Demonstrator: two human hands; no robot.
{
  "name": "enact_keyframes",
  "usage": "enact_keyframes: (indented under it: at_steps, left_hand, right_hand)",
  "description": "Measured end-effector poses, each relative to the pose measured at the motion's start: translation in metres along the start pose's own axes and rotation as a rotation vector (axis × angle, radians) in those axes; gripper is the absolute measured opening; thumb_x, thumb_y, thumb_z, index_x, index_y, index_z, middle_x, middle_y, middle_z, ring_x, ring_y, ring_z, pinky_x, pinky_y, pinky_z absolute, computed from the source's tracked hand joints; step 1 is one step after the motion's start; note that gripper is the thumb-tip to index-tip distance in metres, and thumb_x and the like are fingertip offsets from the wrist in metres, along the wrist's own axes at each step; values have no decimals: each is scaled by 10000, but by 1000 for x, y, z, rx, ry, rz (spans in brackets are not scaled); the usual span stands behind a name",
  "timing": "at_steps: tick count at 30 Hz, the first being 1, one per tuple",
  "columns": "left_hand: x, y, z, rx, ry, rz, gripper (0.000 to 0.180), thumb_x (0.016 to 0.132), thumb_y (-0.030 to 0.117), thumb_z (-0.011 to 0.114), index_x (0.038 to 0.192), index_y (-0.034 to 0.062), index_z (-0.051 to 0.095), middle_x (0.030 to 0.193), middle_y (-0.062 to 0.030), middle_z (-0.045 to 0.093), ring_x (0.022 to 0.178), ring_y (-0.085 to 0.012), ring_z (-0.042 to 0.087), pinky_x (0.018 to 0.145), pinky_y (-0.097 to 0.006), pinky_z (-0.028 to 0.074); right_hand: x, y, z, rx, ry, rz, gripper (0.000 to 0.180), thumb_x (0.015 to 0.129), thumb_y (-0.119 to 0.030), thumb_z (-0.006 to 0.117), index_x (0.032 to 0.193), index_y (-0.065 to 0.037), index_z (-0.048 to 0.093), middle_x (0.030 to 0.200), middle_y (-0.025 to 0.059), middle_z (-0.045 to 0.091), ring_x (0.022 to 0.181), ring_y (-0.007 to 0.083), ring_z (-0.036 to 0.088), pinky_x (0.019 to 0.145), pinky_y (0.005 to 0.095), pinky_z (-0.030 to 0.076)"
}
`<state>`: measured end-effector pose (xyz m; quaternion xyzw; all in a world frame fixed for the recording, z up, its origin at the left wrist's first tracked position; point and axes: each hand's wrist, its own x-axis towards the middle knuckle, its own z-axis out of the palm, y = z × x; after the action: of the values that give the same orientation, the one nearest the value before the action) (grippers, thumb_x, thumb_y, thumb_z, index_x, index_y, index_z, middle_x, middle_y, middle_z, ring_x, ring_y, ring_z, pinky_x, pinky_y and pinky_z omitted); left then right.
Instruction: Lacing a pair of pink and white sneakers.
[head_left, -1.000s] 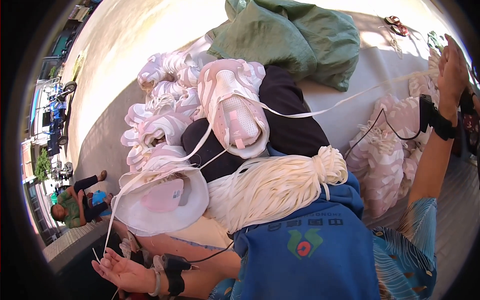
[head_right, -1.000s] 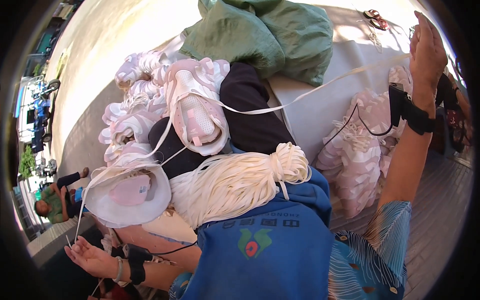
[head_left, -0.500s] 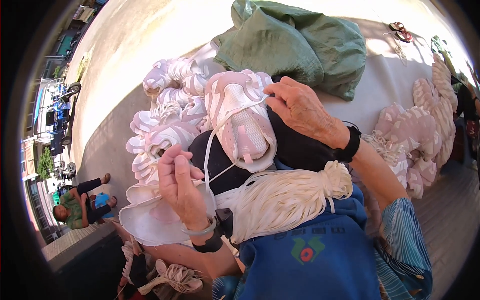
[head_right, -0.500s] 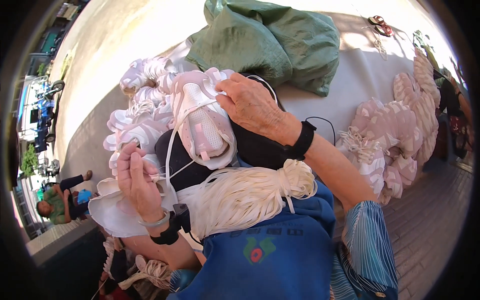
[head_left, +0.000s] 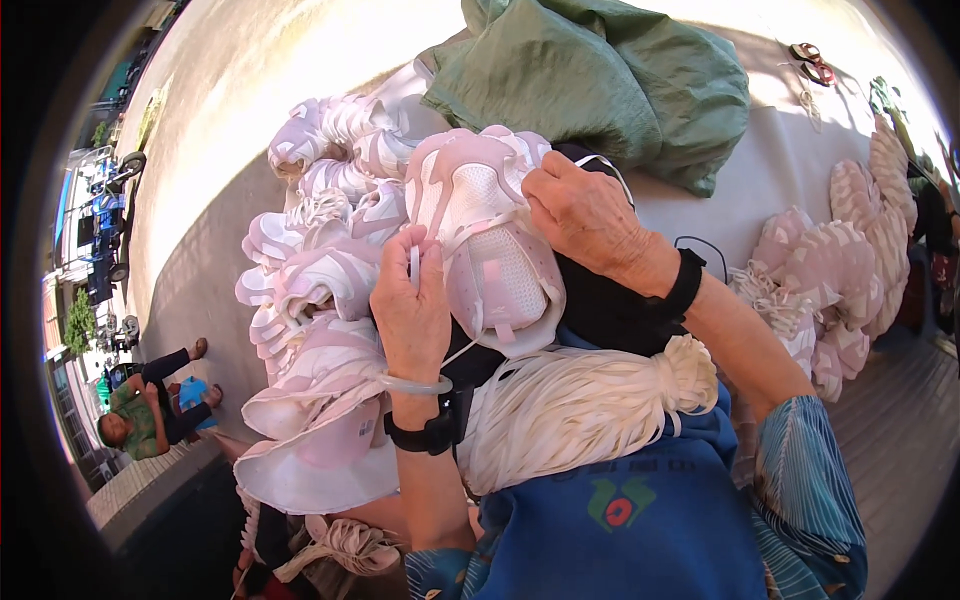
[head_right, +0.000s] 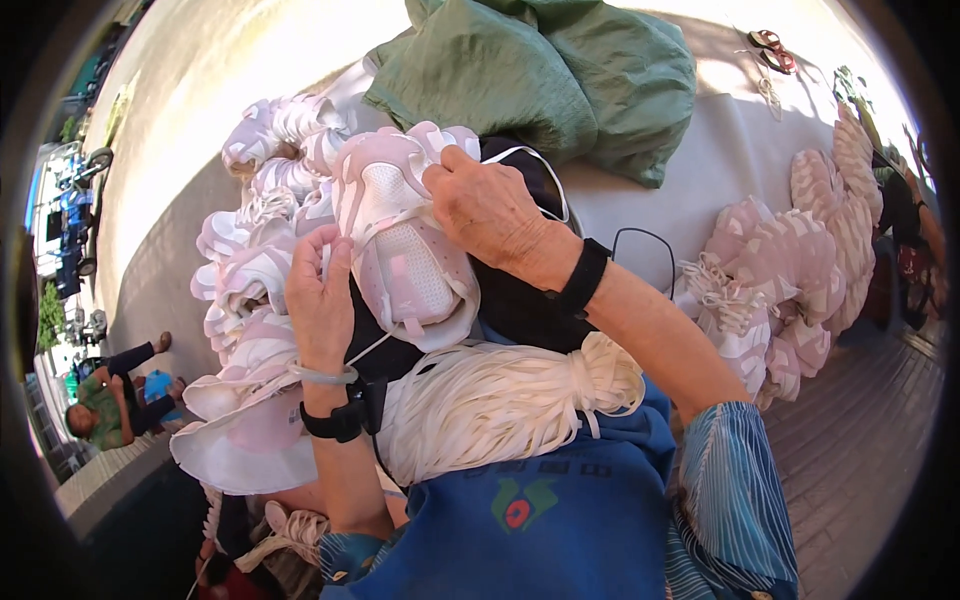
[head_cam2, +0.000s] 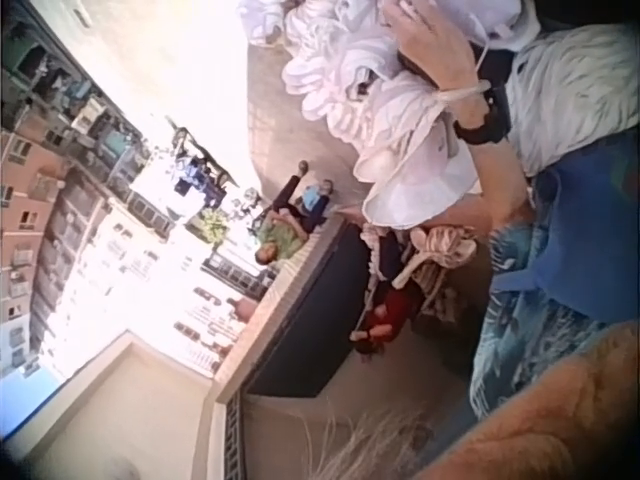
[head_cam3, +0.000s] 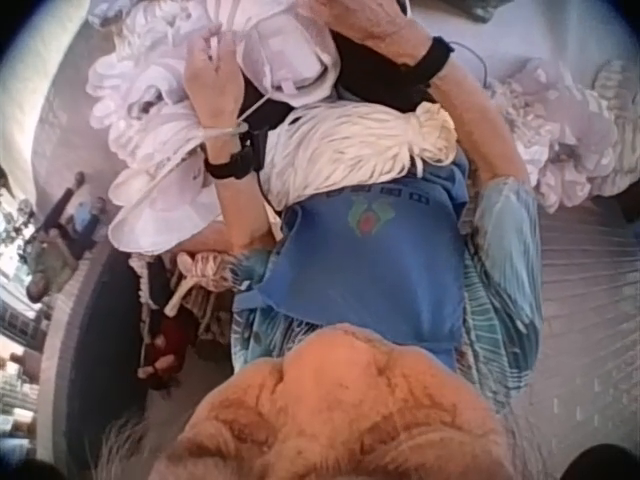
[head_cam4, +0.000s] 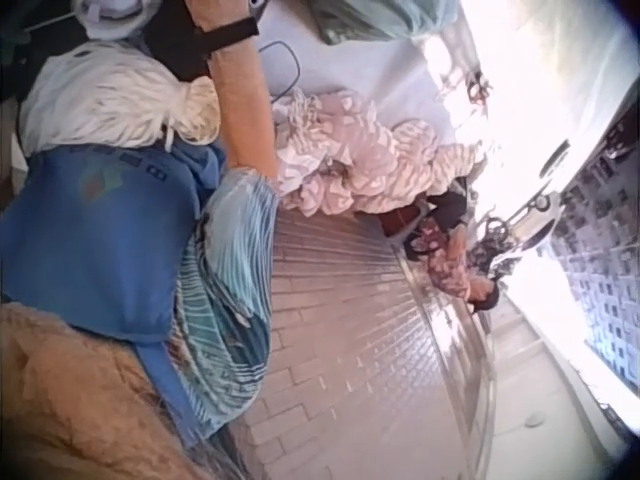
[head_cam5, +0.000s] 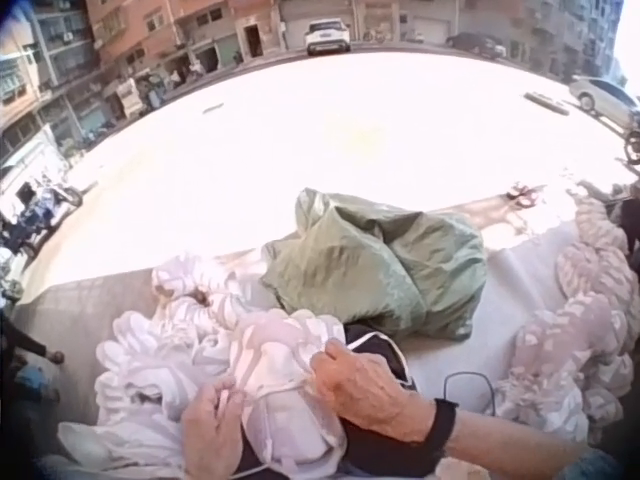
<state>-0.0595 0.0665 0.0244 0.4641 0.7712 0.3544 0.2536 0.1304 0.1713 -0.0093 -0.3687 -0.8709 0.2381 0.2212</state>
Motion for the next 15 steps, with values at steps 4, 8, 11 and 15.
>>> enact_keyframes:
  at_steps: [4,8,11,15]
  left_hand:
    - [4,-4,-1,89,12,75,273,954,205,609,1129,-5,613,947,-96,670,869,-166,600,799,-311,482]
    - [6,-7,-3,213,-57,96,263,954,202,607,1135,12,612,949,-99,672,855,-168,597,806,-314,480]
    - [-2,8,-8,106,-29,119,224,960,162,592,1117,4,617,928,-87,678,830,-145,593,784,-285,477]
    - [-10,25,-12,-97,-33,24,172,951,70,566,1107,6,596,880,-139,690,777,-238,660,744,-321,508]
  right_hand:
    - [-5,1,-1,129,34,-17,118,861,-87,569,953,-15,588,921,169,614,751,363,650,645,432,539]
    - [-14,-17,3,308,148,-57,160,886,-94,553,1027,-19,564,952,202,642,777,376,646,653,453,521]
    - [-18,-22,-8,402,-63,193,186,903,-89,538,1076,-22,550,972,224,654,805,388,643,668,471,505]
    - [-23,-5,2,330,-28,61,136,907,-94,541,1012,-17,579,892,197,636,809,368,635,686,451,501]
